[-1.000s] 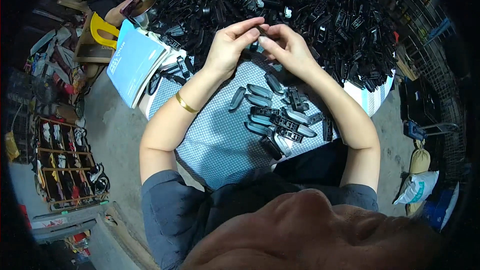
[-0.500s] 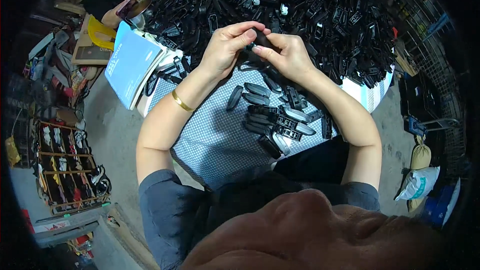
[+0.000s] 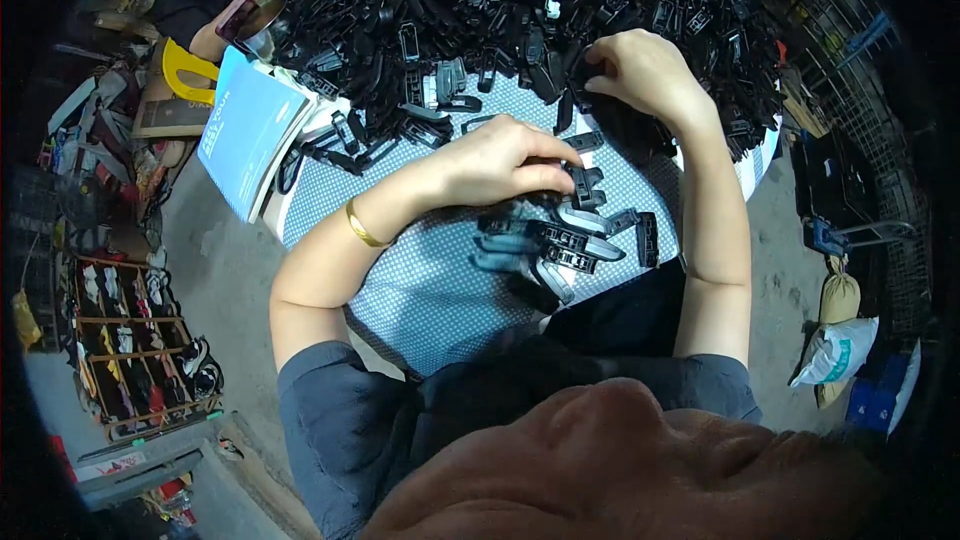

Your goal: Inspecting and sorting small black plastic components from a large pile on a table.

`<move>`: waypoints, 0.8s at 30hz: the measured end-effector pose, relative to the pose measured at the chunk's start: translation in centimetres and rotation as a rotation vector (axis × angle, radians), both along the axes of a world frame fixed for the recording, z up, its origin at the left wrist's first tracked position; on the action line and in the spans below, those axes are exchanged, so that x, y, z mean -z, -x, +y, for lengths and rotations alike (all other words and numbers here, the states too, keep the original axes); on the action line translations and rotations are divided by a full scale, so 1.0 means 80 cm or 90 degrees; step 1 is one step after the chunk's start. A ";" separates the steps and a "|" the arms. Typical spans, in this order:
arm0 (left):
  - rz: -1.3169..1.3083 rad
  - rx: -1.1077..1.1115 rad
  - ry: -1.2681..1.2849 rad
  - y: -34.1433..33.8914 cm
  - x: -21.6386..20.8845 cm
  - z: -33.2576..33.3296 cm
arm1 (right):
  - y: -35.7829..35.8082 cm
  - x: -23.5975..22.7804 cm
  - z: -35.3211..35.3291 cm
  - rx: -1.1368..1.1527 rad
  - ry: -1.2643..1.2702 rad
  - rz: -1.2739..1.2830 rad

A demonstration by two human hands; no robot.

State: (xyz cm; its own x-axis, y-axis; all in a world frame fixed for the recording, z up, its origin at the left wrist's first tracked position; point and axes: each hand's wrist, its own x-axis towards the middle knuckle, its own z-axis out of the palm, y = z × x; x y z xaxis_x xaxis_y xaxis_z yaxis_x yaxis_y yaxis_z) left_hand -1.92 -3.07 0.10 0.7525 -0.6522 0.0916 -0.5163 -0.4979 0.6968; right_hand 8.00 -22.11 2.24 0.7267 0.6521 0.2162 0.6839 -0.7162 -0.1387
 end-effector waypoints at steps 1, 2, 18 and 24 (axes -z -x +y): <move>0.087 0.007 0.052 -0.002 0.002 0.002 | 0.000 0.004 0.003 0.019 0.052 -0.033; 0.174 0.014 0.104 -0.004 0.002 0.003 | 0.000 0.009 0.005 0.040 0.104 -0.066; -0.543 -0.129 -0.095 -0.068 0.029 0.018 | 0.008 0.014 0.013 -0.030 0.009 -0.144; -0.315 -0.284 0.005 -0.052 0.021 0.024 | 0.016 0.030 0.026 -0.209 0.073 0.021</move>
